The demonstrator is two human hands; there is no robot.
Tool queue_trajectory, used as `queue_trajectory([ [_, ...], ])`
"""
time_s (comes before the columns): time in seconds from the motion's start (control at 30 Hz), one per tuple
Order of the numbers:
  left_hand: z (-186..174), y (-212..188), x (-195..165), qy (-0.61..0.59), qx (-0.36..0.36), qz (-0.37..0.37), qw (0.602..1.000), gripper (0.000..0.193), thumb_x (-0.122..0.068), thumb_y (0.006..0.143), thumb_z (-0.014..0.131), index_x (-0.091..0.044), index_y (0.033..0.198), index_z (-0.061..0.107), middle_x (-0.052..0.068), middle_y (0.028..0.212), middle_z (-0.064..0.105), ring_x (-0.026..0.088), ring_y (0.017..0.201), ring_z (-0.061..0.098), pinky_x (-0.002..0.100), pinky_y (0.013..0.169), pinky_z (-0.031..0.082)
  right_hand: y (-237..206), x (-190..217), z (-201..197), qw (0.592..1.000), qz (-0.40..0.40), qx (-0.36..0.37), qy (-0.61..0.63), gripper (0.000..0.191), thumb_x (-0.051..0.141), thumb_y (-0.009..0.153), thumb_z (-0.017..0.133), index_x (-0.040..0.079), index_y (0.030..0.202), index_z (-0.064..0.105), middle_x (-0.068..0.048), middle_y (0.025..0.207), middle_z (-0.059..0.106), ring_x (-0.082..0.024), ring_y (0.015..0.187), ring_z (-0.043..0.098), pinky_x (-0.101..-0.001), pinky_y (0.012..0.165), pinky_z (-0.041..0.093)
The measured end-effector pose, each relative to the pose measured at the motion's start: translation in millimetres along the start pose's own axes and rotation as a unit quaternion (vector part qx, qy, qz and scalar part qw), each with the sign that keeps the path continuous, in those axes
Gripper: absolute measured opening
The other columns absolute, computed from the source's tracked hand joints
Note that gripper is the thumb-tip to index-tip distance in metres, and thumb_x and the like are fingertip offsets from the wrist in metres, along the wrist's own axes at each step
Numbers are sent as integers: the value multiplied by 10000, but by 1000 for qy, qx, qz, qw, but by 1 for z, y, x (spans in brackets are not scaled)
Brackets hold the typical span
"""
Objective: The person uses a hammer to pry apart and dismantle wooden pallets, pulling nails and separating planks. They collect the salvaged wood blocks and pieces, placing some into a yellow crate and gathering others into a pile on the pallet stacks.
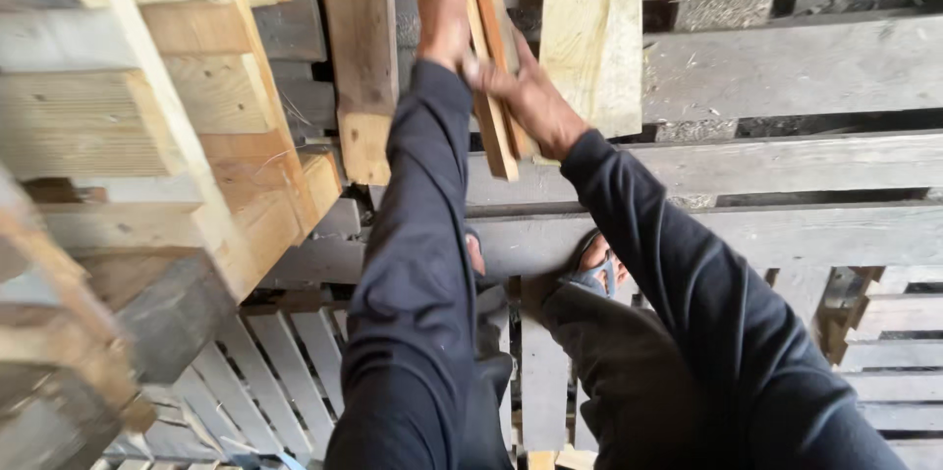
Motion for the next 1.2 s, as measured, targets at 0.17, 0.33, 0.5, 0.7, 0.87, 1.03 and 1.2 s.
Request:
queue_trajectory([
  [0.17, 19, -92, 31, -92, -71, -98, 988, 838, -538, 809, 715, -39, 1460, 545, 215, 1454, 570, 358, 1328, 553, 497, 1070, 496, -96, 3, -13, 987, 138, -6, -87, 1207, 442, 787, 718, 66, 1628, -61, -236, 1269, 651, -315, 1075, 694, -436, 1081, 488],
  [0.33, 25, -229, 57, -50, -71, -230, 969, 774, -562, 840, 684, -40, 1400, 574, 158, 1382, 627, 268, 1266, 589, 426, 1074, 471, -234, -9, 13, 990, 118, 74, -16, 845, 263, 988, 644, -33, 1642, 199, -135, 1244, 773, -169, 1227, 692, -303, 1252, 128],
  [0.5, 48, -356, 54, -121, -56, -243, 961, 675, -405, 789, 832, 81, 1213, 633, 167, 1019, 692, 274, 889, 668, 411, 751, 581, -371, -15, 38, 957, 264, -105, 54, 985, 267, 777, 733, 72, 1585, 205, -104, 1016, 719, -205, 862, 680, -362, 823, 546],
  [0.7, 133, -354, 31, 45, 133, -133, 981, 619, -347, 718, 884, 62, 1131, 673, 170, 936, 755, 230, 758, 727, 338, 758, 574, -391, 9, 8, 951, 128, -213, 183, 586, 244, 924, 686, -7, 1404, 462, -51, 1103, 630, -152, 962, 643, -319, 850, 548],
  [0.87, 159, -264, 26, 54, 110, -211, 970, 586, -378, 534, 958, 48, 852, 712, 144, 757, 773, 218, 564, 714, 344, 571, 626, -312, -5, -25, 901, 150, -274, 300, 388, 281, 923, 541, 104, 1264, 592, -30, 1042, 726, -154, 947, 697, -290, 857, 568],
  [1.03, 87, -279, 18, 15, 69, -321, 945, 432, -316, 650, 890, 18, 882, 742, 136, 753, 743, 200, 542, 690, 360, 519, 599, -290, -9, 25, 909, 250, -221, 251, 417, 365, 918, 618, 45, 1184, 632, -42, 951, 708, -181, 862, 674, -336, 770, 562],
  [1.2, 48, -293, -6, -43, -29, -231, 972, 413, -280, 707, 884, 25, 939, 731, 116, 843, 755, 180, 698, 729, 345, 692, 620, -286, 17, 50, 963, 208, -107, 136, 674, 266, 876, 730, -20, 1436, 488, -33, 1171, 581, -156, 1033, 588, -318, 880, 525],
])
Point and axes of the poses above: each hand's wrist, its own y-axis towards the middle knuckle, its own z-axis out of the palm, x = y × z, the point moved 2 cm from there along y, towards the middle knuckle
